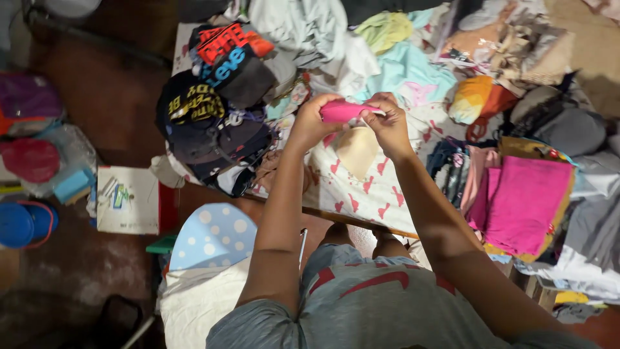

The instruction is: The person picks up several items of clothing from a bed, including a bra and a patterned garment, then moves to an ironing board to fold a floral-patterned cloth and a white pillowcase by hand.

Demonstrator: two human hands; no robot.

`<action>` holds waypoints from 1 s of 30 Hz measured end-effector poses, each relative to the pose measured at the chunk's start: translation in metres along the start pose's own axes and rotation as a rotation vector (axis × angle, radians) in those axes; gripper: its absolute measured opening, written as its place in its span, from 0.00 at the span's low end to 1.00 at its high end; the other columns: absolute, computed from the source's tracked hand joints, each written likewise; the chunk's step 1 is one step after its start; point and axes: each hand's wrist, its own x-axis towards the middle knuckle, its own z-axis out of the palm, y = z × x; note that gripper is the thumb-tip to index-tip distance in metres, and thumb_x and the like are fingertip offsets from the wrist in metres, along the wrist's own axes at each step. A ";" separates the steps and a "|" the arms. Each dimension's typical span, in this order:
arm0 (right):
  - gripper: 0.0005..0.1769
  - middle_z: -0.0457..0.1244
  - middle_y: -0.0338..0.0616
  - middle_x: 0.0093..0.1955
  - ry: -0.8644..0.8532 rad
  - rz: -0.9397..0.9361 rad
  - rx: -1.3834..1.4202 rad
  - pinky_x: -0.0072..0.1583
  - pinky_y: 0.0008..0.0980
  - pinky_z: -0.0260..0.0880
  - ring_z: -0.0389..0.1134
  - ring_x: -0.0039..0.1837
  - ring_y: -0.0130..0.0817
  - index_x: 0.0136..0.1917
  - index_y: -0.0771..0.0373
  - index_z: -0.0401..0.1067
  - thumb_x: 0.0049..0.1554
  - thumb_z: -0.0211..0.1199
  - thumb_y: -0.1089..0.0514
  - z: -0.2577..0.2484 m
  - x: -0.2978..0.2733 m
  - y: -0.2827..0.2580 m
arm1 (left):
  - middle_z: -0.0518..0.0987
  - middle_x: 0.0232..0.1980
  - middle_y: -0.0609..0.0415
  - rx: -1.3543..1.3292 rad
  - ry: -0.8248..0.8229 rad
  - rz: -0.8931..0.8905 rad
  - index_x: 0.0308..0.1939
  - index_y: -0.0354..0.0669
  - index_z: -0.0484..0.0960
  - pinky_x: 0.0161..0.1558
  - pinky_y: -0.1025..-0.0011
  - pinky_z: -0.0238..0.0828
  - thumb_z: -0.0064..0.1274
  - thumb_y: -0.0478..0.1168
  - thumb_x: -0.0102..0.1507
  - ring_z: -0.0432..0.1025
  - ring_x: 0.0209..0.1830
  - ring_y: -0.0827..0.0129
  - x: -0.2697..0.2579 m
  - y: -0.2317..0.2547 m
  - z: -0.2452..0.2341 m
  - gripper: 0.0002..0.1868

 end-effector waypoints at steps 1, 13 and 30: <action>0.08 0.59 0.41 0.61 0.016 -0.001 -0.002 0.60 0.28 0.73 0.65 0.62 0.27 0.54 0.67 0.76 0.60 0.67 0.67 -0.009 -0.002 -0.003 | 0.80 0.52 0.53 -0.003 -0.015 0.001 0.54 0.37 0.79 0.50 0.74 0.74 0.71 0.34 0.49 0.75 0.49 0.73 0.005 -0.003 0.010 0.29; 0.17 0.70 0.42 0.55 0.294 0.102 0.474 0.56 0.31 0.75 0.71 0.54 0.27 0.65 0.64 0.67 0.63 0.63 0.67 -0.120 -0.046 0.004 | 0.82 0.36 0.64 -0.260 -0.012 -0.249 0.40 0.38 0.85 0.39 0.79 0.70 0.64 0.37 0.62 0.72 0.35 0.82 0.046 -0.031 0.155 0.06; 0.28 0.66 0.46 0.58 0.532 0.195 0.016 0.54 0.27 0.74 0.72 0.56 0.31 0.64 0.67 0.70 0.50 0.61 0.76 -0.339 -0.039 0.041 | 0.68 0.69 0.54 -0.257 -0.193 -0.475 0.67 0.46 0.72 0.43 0.64 0.76 0.54 0.22 0.57 0.73 0.51 0.64 0.143 -0.115 0.386 0.34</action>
